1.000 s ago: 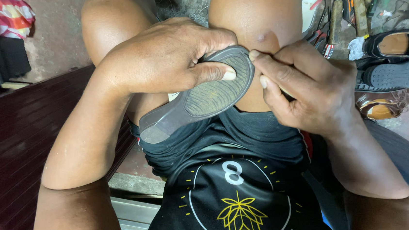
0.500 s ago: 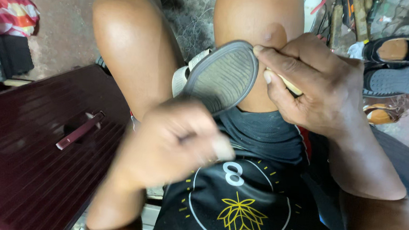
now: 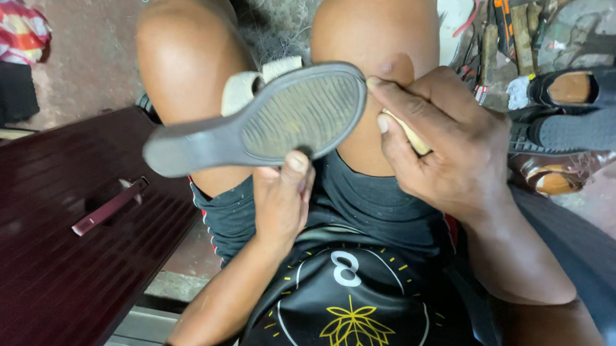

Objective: The person sits on the floor and repairs a sandal. They use a small knife to scrape the sole, then use a lighter to heat the sole, and finally use a wooden tool to press and shape the sole.

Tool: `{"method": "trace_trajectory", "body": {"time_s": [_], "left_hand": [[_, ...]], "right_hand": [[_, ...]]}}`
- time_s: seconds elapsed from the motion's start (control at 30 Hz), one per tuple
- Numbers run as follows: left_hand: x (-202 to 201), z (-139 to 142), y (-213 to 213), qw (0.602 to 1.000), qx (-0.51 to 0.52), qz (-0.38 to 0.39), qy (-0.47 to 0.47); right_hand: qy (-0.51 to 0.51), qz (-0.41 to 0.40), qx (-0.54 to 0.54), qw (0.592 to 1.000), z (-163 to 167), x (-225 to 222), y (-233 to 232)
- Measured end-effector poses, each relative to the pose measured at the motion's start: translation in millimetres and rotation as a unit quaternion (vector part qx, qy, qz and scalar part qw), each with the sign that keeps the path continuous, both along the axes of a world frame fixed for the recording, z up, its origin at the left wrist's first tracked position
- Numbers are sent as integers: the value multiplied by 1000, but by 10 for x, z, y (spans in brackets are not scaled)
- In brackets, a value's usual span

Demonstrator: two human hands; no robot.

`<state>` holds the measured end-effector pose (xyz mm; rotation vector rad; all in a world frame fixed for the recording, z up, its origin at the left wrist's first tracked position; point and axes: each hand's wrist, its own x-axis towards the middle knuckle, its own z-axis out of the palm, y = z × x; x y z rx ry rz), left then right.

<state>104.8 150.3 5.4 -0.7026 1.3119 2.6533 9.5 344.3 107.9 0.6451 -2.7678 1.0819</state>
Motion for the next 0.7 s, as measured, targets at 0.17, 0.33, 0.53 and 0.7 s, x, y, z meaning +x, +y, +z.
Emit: {"method": "trace_trajectory", "body": {"time_s": [0.17, 0.33, 0.53, 0.7], "left_hand": [[-346, 88, 146, 1000, -12, -3, -2], [-512, 145, 167, 999, -6, -43, -30], [-606, 46, 202, 997, 51, -50, -30], [-642, 17, 218, 994, 70, -71, -33]], "right_hand": [[-23, -46, 1, 999, -37, 107, -113], [-28, -77, 6, 997, -74, 144, -197], [-18, -101, 22, 994, -136, 88, -212], [3, -104, 12, 994, -165, 2, -168]]}}
